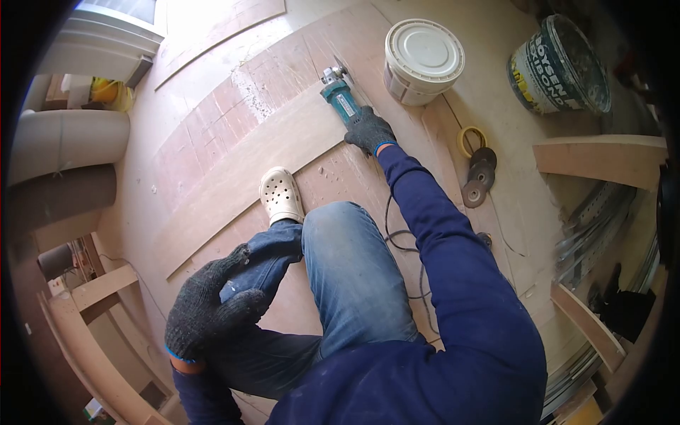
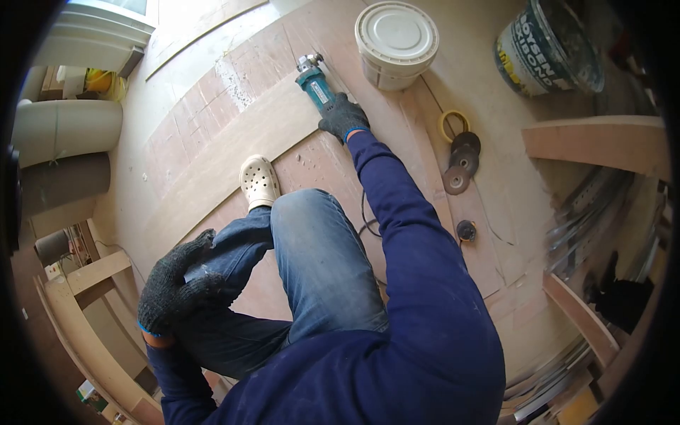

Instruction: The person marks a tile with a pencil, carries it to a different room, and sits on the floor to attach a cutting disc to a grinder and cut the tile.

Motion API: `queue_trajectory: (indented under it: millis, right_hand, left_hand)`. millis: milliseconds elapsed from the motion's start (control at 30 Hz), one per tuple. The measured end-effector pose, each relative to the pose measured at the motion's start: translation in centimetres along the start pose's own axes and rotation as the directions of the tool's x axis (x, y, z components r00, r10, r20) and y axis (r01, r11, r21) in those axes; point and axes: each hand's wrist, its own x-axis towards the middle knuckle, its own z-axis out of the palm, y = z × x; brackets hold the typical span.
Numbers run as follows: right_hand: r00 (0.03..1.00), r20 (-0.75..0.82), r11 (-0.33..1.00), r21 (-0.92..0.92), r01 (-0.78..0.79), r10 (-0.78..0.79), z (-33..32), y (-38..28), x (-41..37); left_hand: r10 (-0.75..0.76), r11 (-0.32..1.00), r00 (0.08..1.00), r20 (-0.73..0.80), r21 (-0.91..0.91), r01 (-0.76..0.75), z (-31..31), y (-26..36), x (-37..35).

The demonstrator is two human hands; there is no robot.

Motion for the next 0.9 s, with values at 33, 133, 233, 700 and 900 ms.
queue_trajectory:
  millis: [33,133,233,700,900]
  right_hand:
    - [1.0,0.0,1.0,-0.002,0.0,0.0,0.0,0.1,0.1]
    - [1.0,-0.014,1.0,-0.016,0.013,-0.013,0.1,0.2,0.3]
    - [0.999,-0.035,1.0,0.004,0.026,-0.026,-0.5,-0.7,0.6]
    - [1.0,-0.015,0.999,-0.029,0.017,-0.017,-1.0,-1.9,2.5]
    - [1.0,-0.017,1.0,-0.01,0.024,-0.024,-1.0,-1.9,2.2]
  left_hand:
    - [-0.026,1.0,1.0,0.002,-0.017,0.026,-0.1,0.1,0.0]
    - [-0.051,0.998,0.999,0.007,-0.034,0.051,-0.1,0.3,0.1]
    - [-0.029,0.999,1.0,0.007,-0.017,0.029,0.1,-0.1,0.0]
    - [0.058,0.997,0.998,-0.004,0.043,-0.057,0.6,-0.8,-0.1]
    - [0.066,0.997,0.998,0.001,0.027,-0.066,0.5,0.1,0.2]
